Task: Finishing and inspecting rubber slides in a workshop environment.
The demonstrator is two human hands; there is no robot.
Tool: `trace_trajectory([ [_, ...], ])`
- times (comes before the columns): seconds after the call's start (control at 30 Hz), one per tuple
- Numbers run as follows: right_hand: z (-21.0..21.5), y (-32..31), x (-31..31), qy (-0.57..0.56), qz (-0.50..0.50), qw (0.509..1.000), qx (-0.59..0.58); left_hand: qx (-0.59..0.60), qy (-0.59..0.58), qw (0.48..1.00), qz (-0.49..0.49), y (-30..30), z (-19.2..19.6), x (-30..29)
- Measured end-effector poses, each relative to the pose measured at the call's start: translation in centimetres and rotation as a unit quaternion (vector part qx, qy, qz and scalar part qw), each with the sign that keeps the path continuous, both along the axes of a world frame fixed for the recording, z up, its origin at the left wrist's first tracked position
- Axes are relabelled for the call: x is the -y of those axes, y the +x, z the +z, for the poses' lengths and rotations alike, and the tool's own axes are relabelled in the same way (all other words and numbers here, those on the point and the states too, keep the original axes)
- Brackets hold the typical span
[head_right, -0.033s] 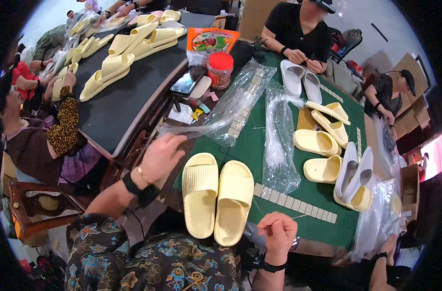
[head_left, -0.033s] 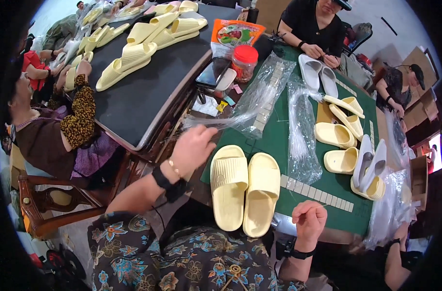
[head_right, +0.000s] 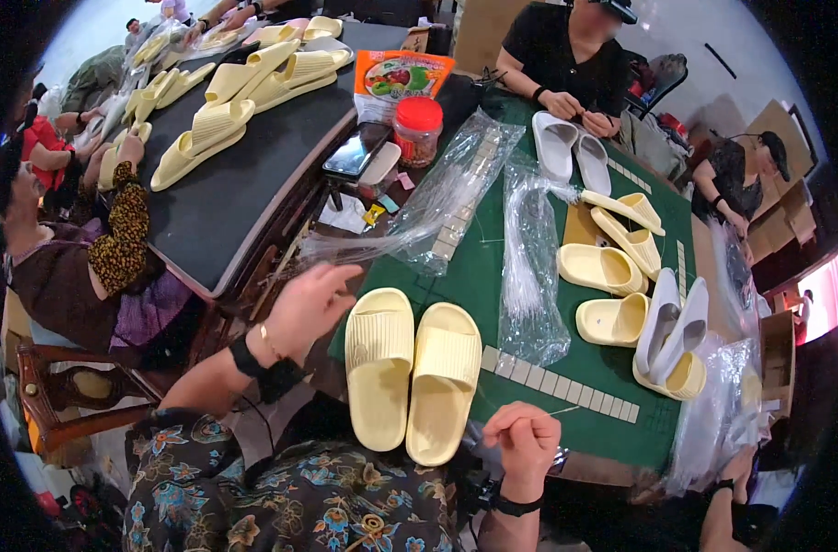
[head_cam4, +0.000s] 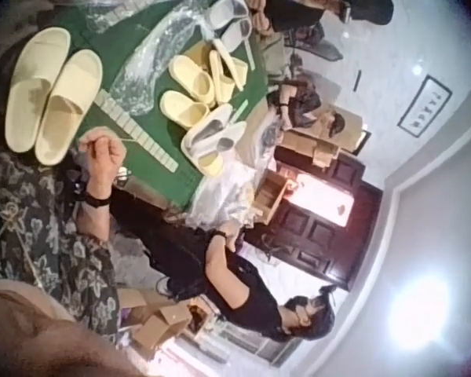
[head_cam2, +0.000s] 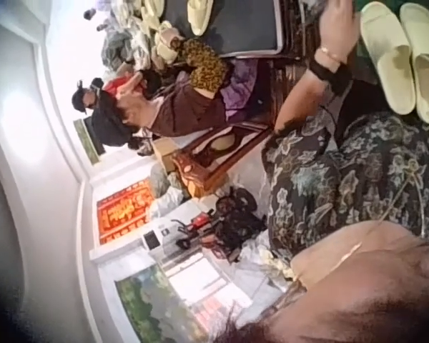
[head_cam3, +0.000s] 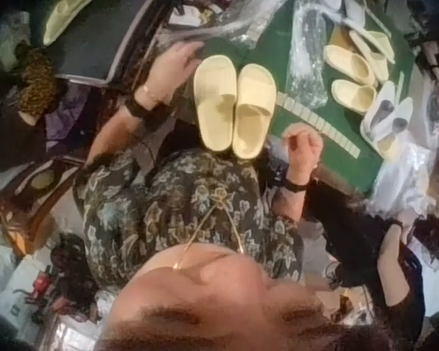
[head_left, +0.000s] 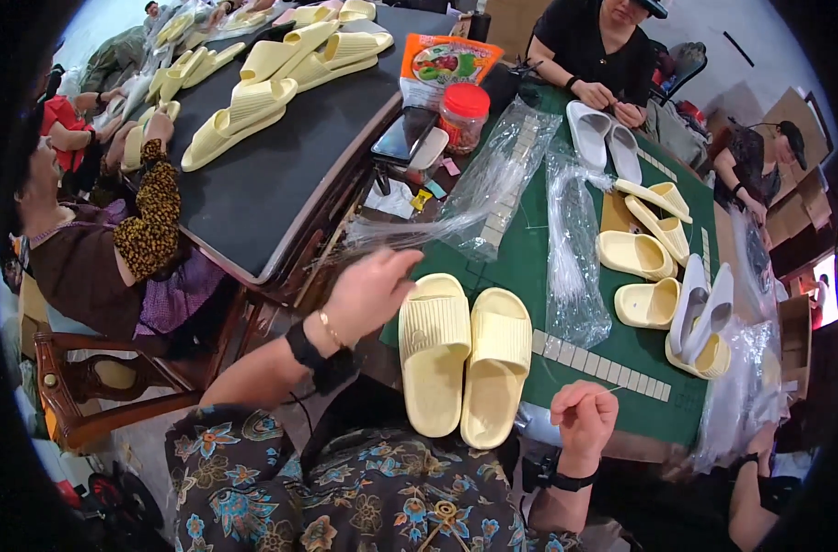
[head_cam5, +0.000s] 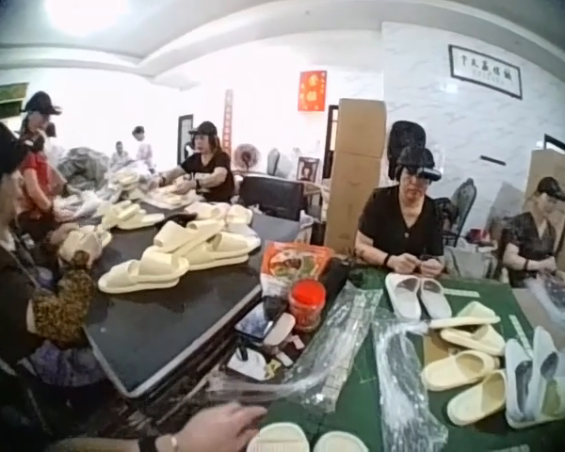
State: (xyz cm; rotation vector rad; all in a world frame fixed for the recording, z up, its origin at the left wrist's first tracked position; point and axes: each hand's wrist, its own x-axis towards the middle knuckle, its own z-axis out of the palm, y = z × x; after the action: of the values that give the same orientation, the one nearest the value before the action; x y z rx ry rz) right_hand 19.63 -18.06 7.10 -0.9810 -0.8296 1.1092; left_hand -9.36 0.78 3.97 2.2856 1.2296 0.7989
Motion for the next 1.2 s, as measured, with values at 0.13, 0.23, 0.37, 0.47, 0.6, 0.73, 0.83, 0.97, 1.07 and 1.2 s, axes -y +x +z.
trace_trajectory([
  [0.13,0.9,-1.3,0.0,-0.058,0.13,0.988,0.06,-0.033,-0.067,0.988,-0.132,2.1,2.9,4.5],
  [0.23,1.5,-2.0,-0.1,-0.05,0.234,0.967,0.092,-0.049,-0.005,0.976,-0.211,3.1,1.4,5.1],
  [0.37,1.1,-0.4,1.1,-0.061,0.202,0.975,0.073,-0.045,0.06,0.96,-0.271,3.1,-0.5,4.9],
  [0.47,0.4,0.4,2.0,-0.047,0.15,0.987,0.026,-0.035,-0.009,0.979,-0.2,3.4,0.8,6.1],
  [0.6,0.6,-0.4,1.8,-0.059,0.153,0.986,0.033,-0.067,-0.047,0.969,-0.233,4.8,0.5,6.6],
  [0.73,0.7,0.5,1.9,-0.052,0.149,0.986,0.045,-0.027,0.02,0.967,-0.251,5.3,-1.1,6.1],
  [0.83,-0.6,1.1,1.9,-0.057,0.057,0.996,-0.027,-0.031,0.075,0.971,-0.224,4.6,-0.8,5.6],
  [0.97,-1.0,0.8,1.3,-0.182,-0.018,0.983,-0.012,-0.033,0.162,0.978,-0.128,4.9,1.4,5.6],
  [1.07,-1.4,-1.7,1.5,-0.174,0.04,0.972,0.151,-0.06,0.183,0.975,-0.108,5.3,2.0,5.8],
  [1.2,-1.2,-4.4,0.8,-0.038,0.0,0.963,0.267,-0.109,0.196,0.968,-0.113,5.8,2.7,7.2],
])
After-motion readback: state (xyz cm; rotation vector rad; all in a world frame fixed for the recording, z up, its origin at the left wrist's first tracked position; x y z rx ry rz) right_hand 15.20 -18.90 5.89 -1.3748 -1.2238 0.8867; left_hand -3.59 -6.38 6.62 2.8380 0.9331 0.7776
